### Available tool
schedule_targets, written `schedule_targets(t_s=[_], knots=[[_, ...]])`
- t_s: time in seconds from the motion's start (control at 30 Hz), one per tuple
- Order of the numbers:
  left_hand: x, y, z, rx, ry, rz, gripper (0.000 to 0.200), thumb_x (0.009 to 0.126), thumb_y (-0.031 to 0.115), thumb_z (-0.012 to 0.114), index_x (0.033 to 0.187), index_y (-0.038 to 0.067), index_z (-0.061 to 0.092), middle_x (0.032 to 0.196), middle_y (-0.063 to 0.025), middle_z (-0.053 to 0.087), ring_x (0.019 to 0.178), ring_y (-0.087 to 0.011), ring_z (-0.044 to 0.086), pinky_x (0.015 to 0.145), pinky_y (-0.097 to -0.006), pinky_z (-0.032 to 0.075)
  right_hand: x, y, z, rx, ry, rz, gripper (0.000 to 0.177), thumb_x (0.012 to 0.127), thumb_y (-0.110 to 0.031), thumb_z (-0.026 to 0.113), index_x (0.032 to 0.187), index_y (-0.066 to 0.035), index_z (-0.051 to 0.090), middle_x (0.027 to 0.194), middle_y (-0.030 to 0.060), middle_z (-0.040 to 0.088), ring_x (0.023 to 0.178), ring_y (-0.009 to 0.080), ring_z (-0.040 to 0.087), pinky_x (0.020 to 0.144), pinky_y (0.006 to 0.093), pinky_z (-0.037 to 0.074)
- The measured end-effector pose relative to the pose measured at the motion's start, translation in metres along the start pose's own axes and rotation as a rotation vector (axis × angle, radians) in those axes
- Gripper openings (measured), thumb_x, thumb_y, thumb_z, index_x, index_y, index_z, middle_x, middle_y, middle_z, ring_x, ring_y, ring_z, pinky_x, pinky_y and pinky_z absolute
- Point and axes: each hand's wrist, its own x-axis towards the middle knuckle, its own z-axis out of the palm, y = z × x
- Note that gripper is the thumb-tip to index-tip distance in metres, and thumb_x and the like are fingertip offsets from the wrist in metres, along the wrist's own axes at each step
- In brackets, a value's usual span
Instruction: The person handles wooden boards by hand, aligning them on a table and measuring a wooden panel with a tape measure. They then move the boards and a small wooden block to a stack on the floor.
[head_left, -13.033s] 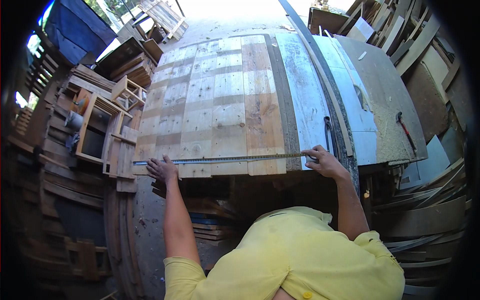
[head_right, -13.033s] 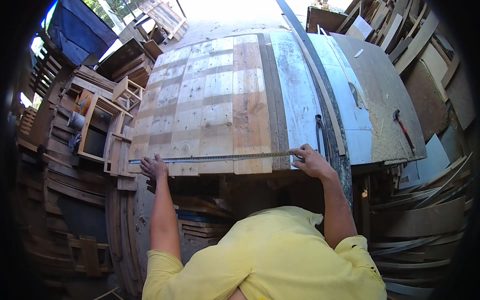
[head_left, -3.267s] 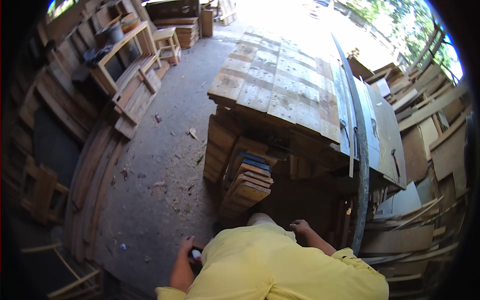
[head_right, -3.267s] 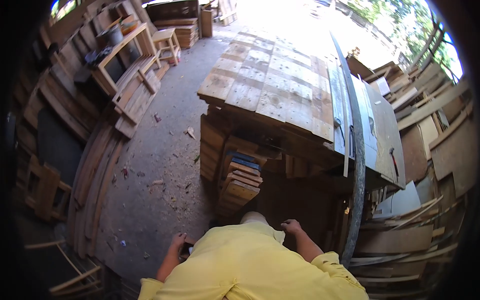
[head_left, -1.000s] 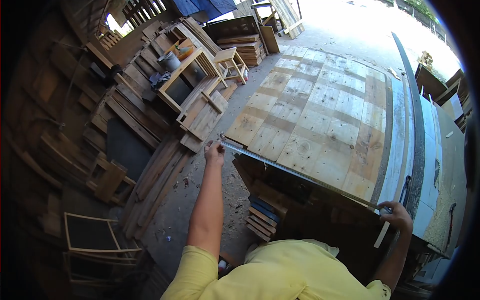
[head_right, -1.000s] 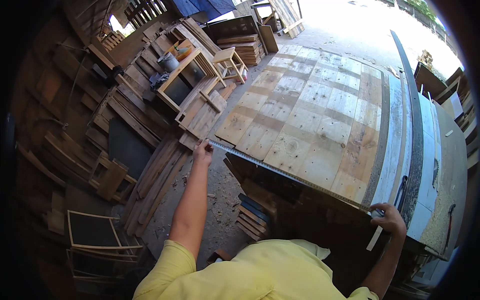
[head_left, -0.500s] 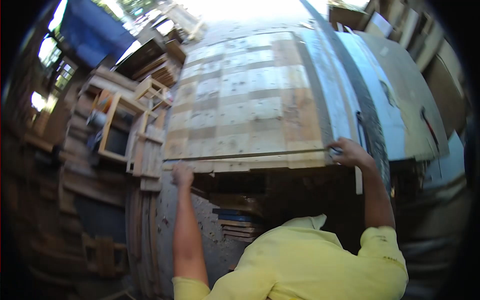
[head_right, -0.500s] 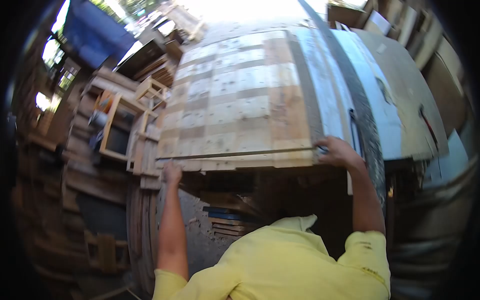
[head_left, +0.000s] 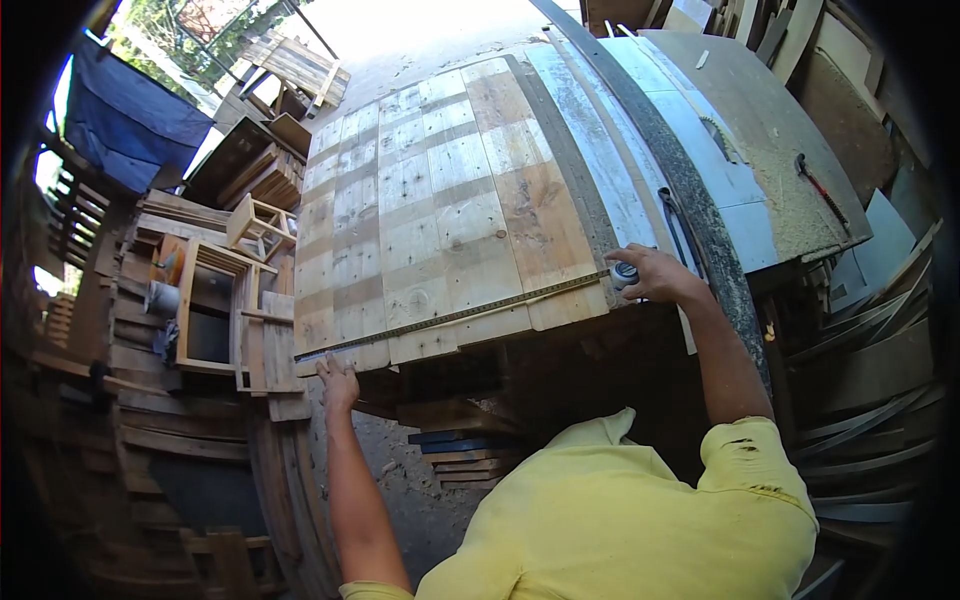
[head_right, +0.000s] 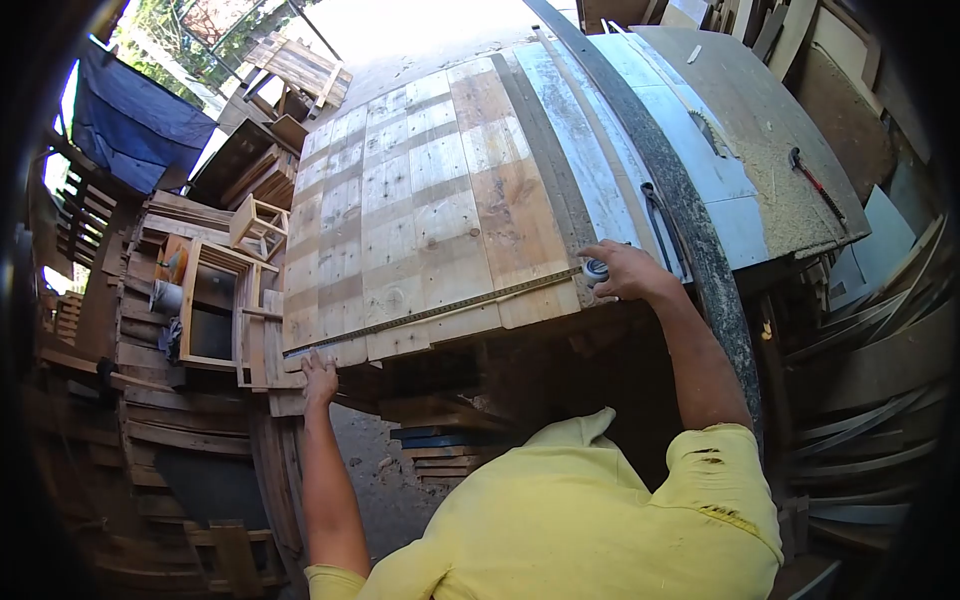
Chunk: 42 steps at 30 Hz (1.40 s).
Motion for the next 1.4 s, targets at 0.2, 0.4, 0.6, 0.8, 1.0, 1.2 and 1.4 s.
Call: schedule_targets(t_s=[0.2, 0.4, 0.6, 0.8, 1.0, 1.2, 1.4], knots=[[0.000, 0.003, -0.003, 0.027, -0.028, -0.014, 0.069, 0.098, 0.049, 0.035, 0.153, 0.019, 0.009, 0.159, -0.0169, 0.003, 0.132, -0.0494, 0.036, 0.104, -0.0609, 0.032, 0.001, -0.001, -0.002, -0.057, -0.051, -0.004, 0.074, 0.071, -0.019, 0.076, 0.138, -0.022, 0.045, 0.122, 0.0147, 0.055, 0.114, 0.0345, 0.055, 0.097, 0.0400, 0.045], [0.008, -0.004, 0.011, -0.046, 0.017, 0.008, 0.071, 0.098, 0.048, 0.037, 0.153, 0.016, 0.008, 0.158, -0.0198, 0.004, 0.132, -0.0494, 0.036, 0.106, -0.0585, 0.032, 0.004, 0.001, 0.001, -0.055, -0.075, -0.074, 0.060, 0.072, -0.015, 0.075, 0.129, -0.019, 0.056, 0.114, 0.0150, 0.054, 0.109, 0.0352, 0.055, 0.096, 0.0399, 0.045], [0.055, -0.051, 0.047, -1.206, 0.654, -0.004, 0.061, 0.097, 0.040, 0.046, 0.146, 0.012, 0.026, 0.133, -0.0194, 0.049, 0.107, -0.0334, 0.061, 0.089, -0.0499, 0.047, -0.024, -0.025, -0.021, 0.059, -0.105, -0.124, 0.051, 0.069, -0.017, 0.073, 0.119, -0.014, 0.063, 0.110, 0.0163, 0.055, 0.105, 0.0341, 0.056, 0.092, 0.0382, 0.045], [0.024, -0.054, -0.029, -1.855, 0.818, -0.533, 0.029, 0.098, 0.023, 0.053, 0.120, 0.005, 0.050, 0.086, -0.0081, 0.065, 0.062, -0.0178, 0.060, 0.051, -0.0310, 0.046, -0.039, -0.004, 0.011, 0.160, -0.275, -0.216, 0.051, 0.066, -0.020, 0.074, 0.115, -0.010, 0.064, 0.101, 0.0169, 0.063, 0.099, 0.0315, 0.060, 0.090, 0.0364, 0.047], [0.033, -0.066, -0.067, -1.892, 0.912, -0.507, 0.017, 0.096, 0.021, 0.058, 0.099, 0.005, 0.062, 0.079, -0.0062, 0.064, 0.060, -0.0134, 0.057, 0.048, -0.0283, 0.043, -0.059, -0.016, 0.046, 0.343, -0.329, -0.108, 0.046, 0.067, -0.013, 0.073, 0.112, -0.005, 0.063, 0.091, 0.0090, 0.065, 0.086, 0.0166, 0.060, 0.081, 0.0305, 0.049], [0.019, -0.025, -0.109, -2.020, 0.877, -0.223, 0.013, 0.094, 0.020, 0.060, 0.091, 0.008, 0.056, 0.076, -0.0026, 0.060, 0.058, -0.0107, 0.052, 0.047, -0.0263, 0.040, -0.065, -0.020, 0.048, 0.324, -0.247, -0.151, 0.054, 0.066, -0.011, 0.070, 0.119, -0.007, 0.059, 0.084, 0.0053, 0.061, 0.071, 0.0123, 0.054, 0.070, 0.0283, 0.048], [-0.033, 0.064, -0.137, -2.148, 0.641, 0.064, 0.005, 0.093, 0.023, 0.063, 0.091, 0.018, 0.061, 0.075, 0.0043, 0.058, 0.065, -0.0096, 0.052, 0.057, -0.0260, 0.040, -0.062, -0.040, 0.044, 0.404, -0.143, -0.182, 0.061, 0.067, -0.009, 0.069, 0.125, -0.009, 0.052, 0.084, 0.0039, 0.059, 0.070, 0.0094, 0.051, 0.064, 0.0257, 0.044]])
